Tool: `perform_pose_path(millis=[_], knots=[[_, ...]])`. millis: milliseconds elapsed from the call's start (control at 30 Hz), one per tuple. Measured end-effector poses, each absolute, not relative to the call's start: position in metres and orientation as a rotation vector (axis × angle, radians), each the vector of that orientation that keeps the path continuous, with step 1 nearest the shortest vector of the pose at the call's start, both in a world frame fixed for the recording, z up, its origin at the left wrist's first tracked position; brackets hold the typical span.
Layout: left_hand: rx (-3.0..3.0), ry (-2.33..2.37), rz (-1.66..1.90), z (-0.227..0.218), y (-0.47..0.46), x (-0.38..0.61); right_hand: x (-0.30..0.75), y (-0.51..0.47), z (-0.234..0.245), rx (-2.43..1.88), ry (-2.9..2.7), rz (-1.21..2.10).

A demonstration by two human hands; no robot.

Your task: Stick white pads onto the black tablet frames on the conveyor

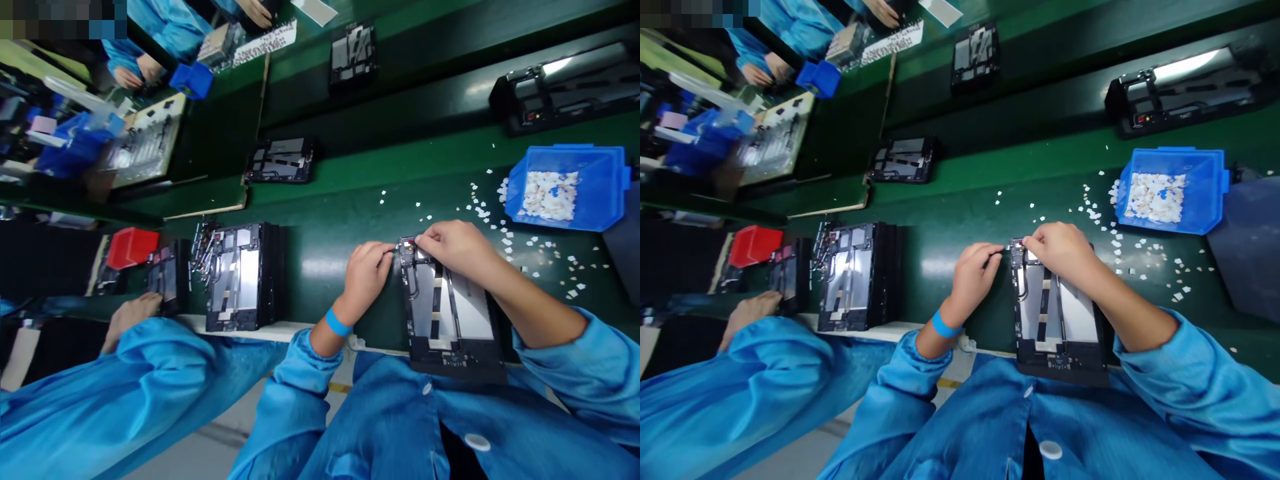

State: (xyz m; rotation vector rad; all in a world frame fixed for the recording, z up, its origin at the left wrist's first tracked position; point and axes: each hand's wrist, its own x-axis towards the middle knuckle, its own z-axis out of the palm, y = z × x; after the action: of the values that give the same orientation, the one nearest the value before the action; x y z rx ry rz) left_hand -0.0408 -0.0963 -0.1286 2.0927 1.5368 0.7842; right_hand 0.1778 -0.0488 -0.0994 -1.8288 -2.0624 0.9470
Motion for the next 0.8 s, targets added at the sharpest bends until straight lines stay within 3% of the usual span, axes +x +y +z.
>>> perform_pose_path(millis=[633, 800], knots=[[2.409, 1.407, 0.616, -0.149, -0.089, -0.038, 0.157, -0.031, -0.107, -1.992, -2.236, 0.816], [2.595, 1.452, 0.417, -0.146, -0.089, -0.039, 0.157, -0.025, -0.108, -2.0, -2.283, 0.832]])
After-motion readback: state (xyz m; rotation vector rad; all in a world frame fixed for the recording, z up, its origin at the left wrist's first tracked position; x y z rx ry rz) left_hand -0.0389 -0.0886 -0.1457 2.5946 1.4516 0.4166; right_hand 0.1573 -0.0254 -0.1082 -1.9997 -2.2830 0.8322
